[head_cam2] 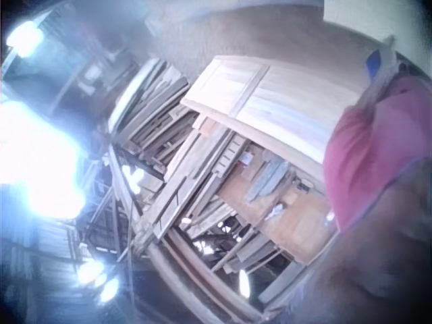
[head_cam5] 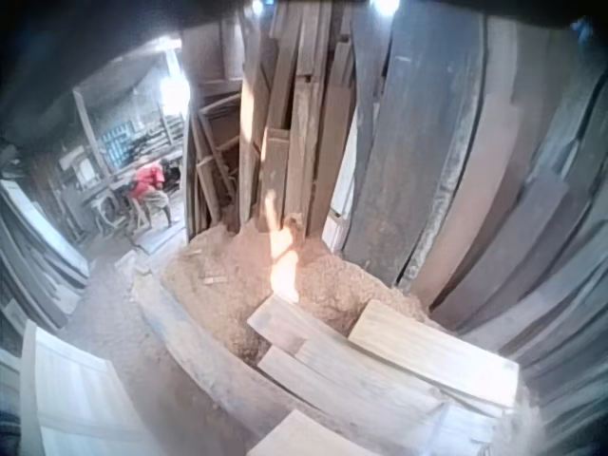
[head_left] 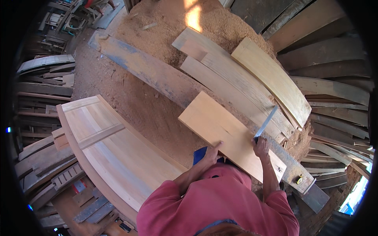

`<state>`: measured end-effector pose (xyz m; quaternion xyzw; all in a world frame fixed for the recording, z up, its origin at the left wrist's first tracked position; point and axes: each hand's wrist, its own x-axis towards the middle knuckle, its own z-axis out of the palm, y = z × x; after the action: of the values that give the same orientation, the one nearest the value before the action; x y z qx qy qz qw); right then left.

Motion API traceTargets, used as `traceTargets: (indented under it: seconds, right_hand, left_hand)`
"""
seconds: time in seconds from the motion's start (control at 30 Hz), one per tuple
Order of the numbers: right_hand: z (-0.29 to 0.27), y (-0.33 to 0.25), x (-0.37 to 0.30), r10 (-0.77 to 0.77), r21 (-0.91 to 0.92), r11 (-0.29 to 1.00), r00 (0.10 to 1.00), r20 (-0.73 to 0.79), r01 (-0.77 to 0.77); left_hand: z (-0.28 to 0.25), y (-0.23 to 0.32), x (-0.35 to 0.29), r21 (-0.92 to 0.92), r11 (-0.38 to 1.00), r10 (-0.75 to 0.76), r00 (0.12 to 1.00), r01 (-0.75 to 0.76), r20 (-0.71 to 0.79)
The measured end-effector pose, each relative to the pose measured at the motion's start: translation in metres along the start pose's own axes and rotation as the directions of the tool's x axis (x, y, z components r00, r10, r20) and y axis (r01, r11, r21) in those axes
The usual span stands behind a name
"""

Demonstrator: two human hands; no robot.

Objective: The person uses a try square and pencil to mark straight lines on several wooden planks. They repeatedly position the square, draw lines, and reposition the planks on a workbench covered with sawdust.

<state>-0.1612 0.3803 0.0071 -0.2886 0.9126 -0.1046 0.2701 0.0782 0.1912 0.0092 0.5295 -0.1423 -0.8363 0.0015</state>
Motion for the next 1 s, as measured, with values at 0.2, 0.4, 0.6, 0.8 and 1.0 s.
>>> traceTargets:
  seconds: [0.2,0.4,0.6,0.8,1.0]
  right_hand:
    - [-0.006,-0.043,-0.011,-0.005,0.068,0.998,0.991,0.135,-0.004]
    - [-0.055,-0.076,0.009,0.02,0.063,0.998,0.997,0.076,-0.025]
    - [-0.153,-0.12,0.042,-0.028,0.212,0.974,0.968,-0.248,0.082]
    - [-0.213,-0.174,0.082,-0.167,0.308,0.886,0.859,-0.484,0.346]
    - [-0.193,-0.221,0.143,-0.339,0.476,0.808,0.935,-0.105,0.346]
  left_hand:
    - [0.04,0.041,-0.063,0.244,0.961,0.099,0.988,-0.126,0.119]
    - [0.084,0.055,-0.042,0.628,0.642,0.472,0.872,-0.439,0.127]
    - [0.12,0.057,-0.01,0.676,0.674,0.423,0.906,-0.299,-0.021]
    - [0.108,0.045,-0.018,0.723,0.562,0.573,0.82,-0.402,0.011]
    - [0.111,0.056,-0.044,0.764,0.558,0.501,0.866,-0.323,0.001]
